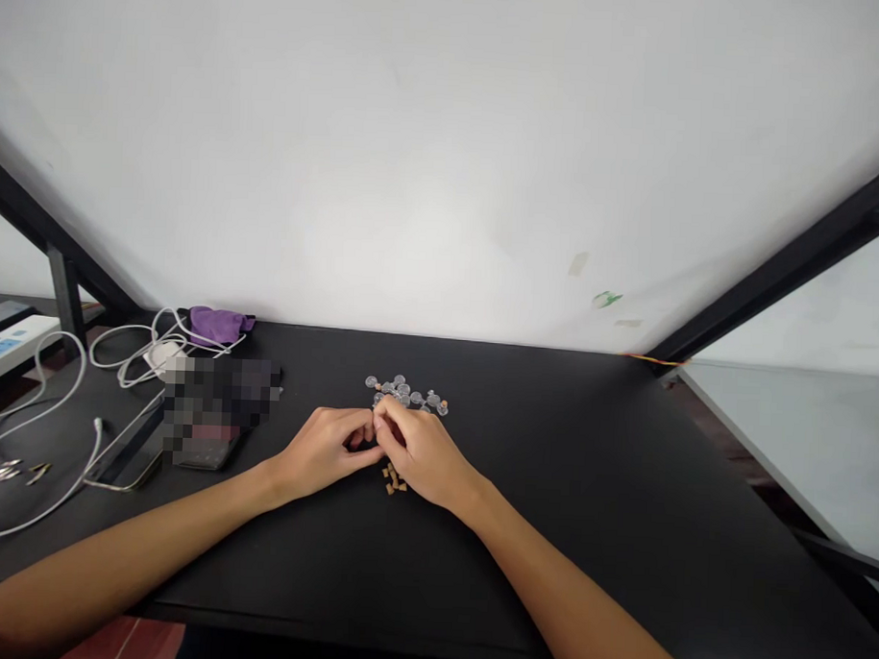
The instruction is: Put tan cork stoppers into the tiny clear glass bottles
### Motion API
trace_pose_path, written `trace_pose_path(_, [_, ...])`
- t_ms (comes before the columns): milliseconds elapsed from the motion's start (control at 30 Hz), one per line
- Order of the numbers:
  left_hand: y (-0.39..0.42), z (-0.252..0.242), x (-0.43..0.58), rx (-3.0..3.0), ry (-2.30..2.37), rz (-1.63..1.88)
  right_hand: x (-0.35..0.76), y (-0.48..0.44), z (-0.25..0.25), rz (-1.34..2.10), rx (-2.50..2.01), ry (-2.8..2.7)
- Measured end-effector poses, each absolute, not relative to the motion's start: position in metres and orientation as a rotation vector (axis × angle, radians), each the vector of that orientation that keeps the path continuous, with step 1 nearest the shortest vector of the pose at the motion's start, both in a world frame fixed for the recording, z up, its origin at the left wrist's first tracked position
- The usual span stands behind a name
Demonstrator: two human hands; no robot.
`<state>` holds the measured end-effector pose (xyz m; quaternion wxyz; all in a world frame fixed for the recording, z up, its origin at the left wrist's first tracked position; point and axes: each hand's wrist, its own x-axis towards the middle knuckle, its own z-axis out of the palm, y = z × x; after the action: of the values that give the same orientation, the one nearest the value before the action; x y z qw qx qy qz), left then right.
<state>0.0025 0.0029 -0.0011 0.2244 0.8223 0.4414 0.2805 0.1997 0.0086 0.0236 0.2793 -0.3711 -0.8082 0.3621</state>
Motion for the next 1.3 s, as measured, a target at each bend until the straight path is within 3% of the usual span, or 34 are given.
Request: trace_pose_path(1300, [0.0045,0.0001,0.0017,2.321,1.190,0.672,0.2024,0.0116,0.0220,0.908,-1.053,-2.239])
